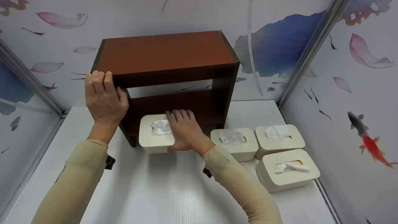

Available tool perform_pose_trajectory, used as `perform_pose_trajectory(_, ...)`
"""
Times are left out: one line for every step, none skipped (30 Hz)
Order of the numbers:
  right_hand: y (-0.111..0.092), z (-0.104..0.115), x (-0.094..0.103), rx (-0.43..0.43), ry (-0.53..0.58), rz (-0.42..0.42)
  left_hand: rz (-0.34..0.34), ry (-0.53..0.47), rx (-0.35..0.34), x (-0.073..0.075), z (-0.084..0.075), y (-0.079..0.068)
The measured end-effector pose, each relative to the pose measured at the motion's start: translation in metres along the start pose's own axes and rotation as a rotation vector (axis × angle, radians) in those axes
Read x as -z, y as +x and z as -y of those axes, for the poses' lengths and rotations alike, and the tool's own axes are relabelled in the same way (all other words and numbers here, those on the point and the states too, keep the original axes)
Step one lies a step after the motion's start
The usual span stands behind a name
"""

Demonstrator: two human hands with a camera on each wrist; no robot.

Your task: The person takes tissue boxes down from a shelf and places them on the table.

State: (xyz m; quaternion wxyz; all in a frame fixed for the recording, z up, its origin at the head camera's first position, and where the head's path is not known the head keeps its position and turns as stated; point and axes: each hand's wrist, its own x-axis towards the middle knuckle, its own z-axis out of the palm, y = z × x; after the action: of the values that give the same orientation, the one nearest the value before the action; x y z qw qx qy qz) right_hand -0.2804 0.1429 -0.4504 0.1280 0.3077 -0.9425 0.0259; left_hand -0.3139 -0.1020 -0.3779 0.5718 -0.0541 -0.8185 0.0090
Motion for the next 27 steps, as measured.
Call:
perform_pose_trajectory(-0.004,0.001,-0.001,0.003,0.003,0.002,-0.003,-0.002,0.001,0.000,0.000,0.000)
perform_pose_trajectory(-0.007,0.003,-0.002,0.005,0.007,0.006,-0.005,-0.002,0.001,0.000,0.000,0.000)
perform_pose_trajectory(-0.011,0.004,-0.003,0.006,0.010,0.011,-0.007,-0.002,0.002,0.000,0.000,0.000)
perform_pose_trajectory(-0.015,0.005,-0.003,0.004,0.015,0.019,-0.007,-0.002,0.004,0.000,0.000,0.000)
perform_pose_trajectory(-0.018,0.006,-0.005,0.002,0.023,0.026,-0.006,-0.003,0.005,0.000,0.000,0.000)
perform_pose_trajectory(-0.022,0.007,-0.005,0.002,0.036,0.032,-0.006,-0.002,0.005,0.000,0.000,0.000)
perform_pose_trajectory(-0.026,0.008,-0.006,0.000,0.044,0.042,-0.006,-0.001,0.005,0.000,0.000,0.000)
perform_pose_trajectory(-0.029,0.008,-0.007,-0.001,0.052,0.051,-0.005,-0.001,0.003,0.000,0.000,0.000)
perform_pose_trajectory(-0.033,0.009,-0.008,-0.002,0.060,0.059,-0.004,-0.001,0.002,0.000,0.000,0.000)
perform_pose_trajectory(-0.036,0.009,-0.008,-0.003,0.066,0.065,-0.003,0.001,-0.001,0.000,0.000,0.000)
perform_pose_trajectory(-0.040,0.009,-0.009,-0.002,0.073,0.069,-0.002,0.002,-0.003,0.000,0.000,-0.001)
perform_pose_trajectory(-0.043,0.010,-0.009,-0.002,0.076,0.074,-0.001,0.002,-0.004,0.000,0.000,-0.001)
perform_pose_trajectory(-0.046,0.010,-0.010,-0.001,0.072,0.078,0.003,0.003,-0.004,0.000,0.000,0.000)
perform_pose_trajectory(-0.049,0.011,-0.010,0.003,0.074,0.077,0.005,0.002,-0.003,0.000,0.000,0.000)
perform_pose_trajectory(-0.052,0.011,-0.011,0.008,0.074,0.075,0.009,0.003,-0.002,0.000,0.000,0.000)
perform_pose_trajectory(-0.055,0.011,-0.012,0.012,0.076,0.075,0.012,0.004,-0.001,0.000,0.000,0.000)
perform_pose_trajectory(-0.058,0.012,-0.014,0.014,0.079,0.078,0.014,0.002,0.001,0.000,0.000,0.000)
perform_pose_trajectory(-0.062,0.012,-0.015,0.017,0.079,0.079,0.016,0.000,0.001,0.000,0.000,0.000)
perform_pose_trajectory(-0.065,0.012,-0.017,0.019,0.082,0.082,0.017,0.000,0.000,0.000,-0.001,0.000)
perform_pose_trajectory(-0.069,0.013,-0.018,0.020,0.086,0.086,0.018,0.000,-0.001,0.000,-0.001,0.000)
perform_pose_trajectory(-0.073,0.012,-0.020,0.021,0.089,0.092,0.020,0.000,-0.002,0.001,-0.001,0.000)
perform_pose_trajectory(-0.076,0.012,-0.022,0.022,0.095,0.098,0.018,-0.001,-0.002,0.001,-0.001,0.000)
perform_pose_trajectory(-0.080,0.012,-0.023,0.024,0.102,0.101,0.017,-0.002,-0.002,0.001,-0.001,0.000)
perform_pose_trajectory(-0.083,0.011,-0.024,0.028,0.107,0.103,0.015,-0.003,-0.001,0.001,-0.001,0.000)
perform_pose_trajectory(-0.086,0.009,-0.026,0.033,0.114,0.106,0.013,-0.004,0.000,0.000,-0.001,0.000)
perform_pose_trajectory(-0.089,0.008,-0.026,0.038,0.119,0.107,0.009,-0.008,0.001,0.000,0.000,0.000)
perform_pose_trajectory(-0.093,0.006,-0.027,0.043,0.124,0.108,0.006,-0.010,0.002,0.000,0.000,0.000)
